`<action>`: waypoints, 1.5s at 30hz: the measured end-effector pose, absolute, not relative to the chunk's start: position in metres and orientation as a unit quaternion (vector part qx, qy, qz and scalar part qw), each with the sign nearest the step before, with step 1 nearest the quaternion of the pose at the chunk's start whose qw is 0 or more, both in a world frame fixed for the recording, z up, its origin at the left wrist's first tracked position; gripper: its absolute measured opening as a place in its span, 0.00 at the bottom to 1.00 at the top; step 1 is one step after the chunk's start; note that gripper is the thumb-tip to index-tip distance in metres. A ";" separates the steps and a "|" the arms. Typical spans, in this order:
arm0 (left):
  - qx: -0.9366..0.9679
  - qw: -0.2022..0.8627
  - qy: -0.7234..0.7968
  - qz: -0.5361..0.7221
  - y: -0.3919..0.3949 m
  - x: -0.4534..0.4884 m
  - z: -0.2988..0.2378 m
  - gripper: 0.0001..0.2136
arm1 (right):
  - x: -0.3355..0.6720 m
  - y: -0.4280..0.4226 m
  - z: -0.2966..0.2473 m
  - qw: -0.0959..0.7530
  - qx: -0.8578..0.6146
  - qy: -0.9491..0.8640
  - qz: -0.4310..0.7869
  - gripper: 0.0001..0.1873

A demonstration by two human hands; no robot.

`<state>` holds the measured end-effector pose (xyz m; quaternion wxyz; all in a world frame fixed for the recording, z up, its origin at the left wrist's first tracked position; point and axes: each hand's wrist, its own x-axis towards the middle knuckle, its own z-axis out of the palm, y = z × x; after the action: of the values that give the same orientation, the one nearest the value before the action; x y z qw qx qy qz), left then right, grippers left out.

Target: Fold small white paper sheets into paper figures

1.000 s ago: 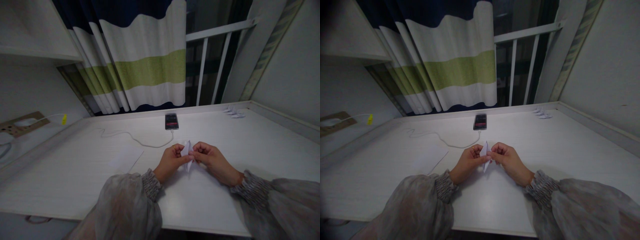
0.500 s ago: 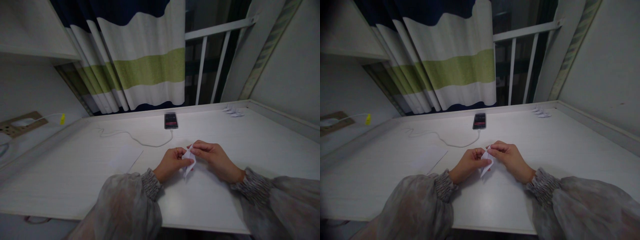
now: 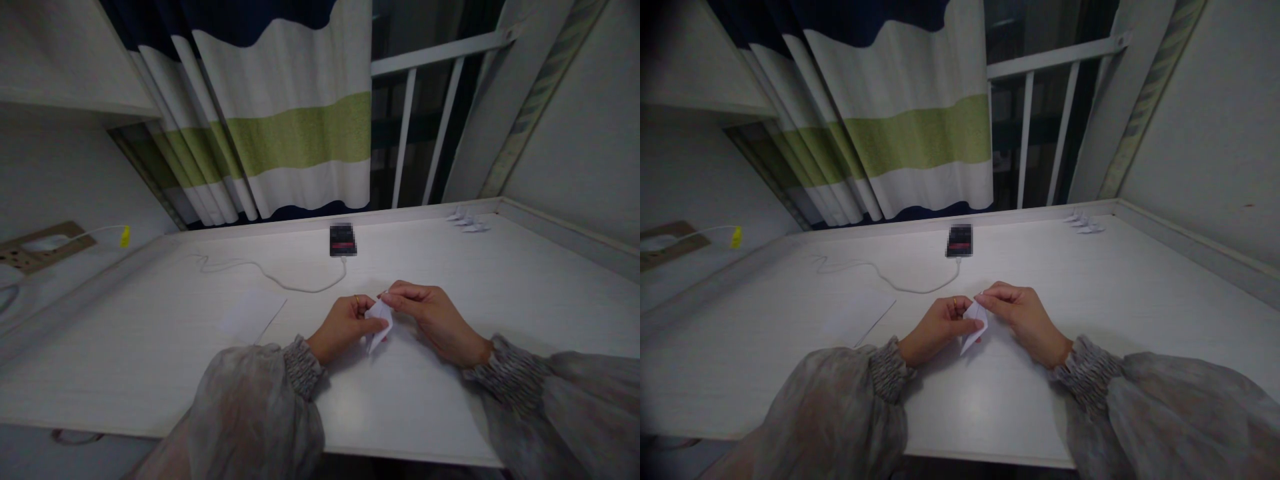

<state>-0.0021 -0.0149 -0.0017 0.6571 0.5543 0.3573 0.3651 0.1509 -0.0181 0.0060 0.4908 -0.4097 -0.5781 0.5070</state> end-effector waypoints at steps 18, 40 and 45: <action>0.553 0.640 0.421 0.328 -0.012 -0.001 -0.007 0.09 | 0.147 -0.020 0.009 0.527 -0.462 -0.536 0.471 0.16; 0.516 0.678 0.397 0.341 -0.013 0.000 -0.006 0.11 | 0.152 -0.016 0.003 0.481 -0.468 -0.628 0.395 0.14; 0.510 0.668 0.394 0.372 -0.013 -0.001 -0.006 0.14 | 0.151 -0.017 0.005 0.470 -0.465 -0.633 0.403 0.13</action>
<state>-0.0008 -0.0127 -0.0062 0.6681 0.5098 0.3943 0.3719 0.1509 -0.0172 0.0055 0.4697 -0.4653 -0.6329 0.4029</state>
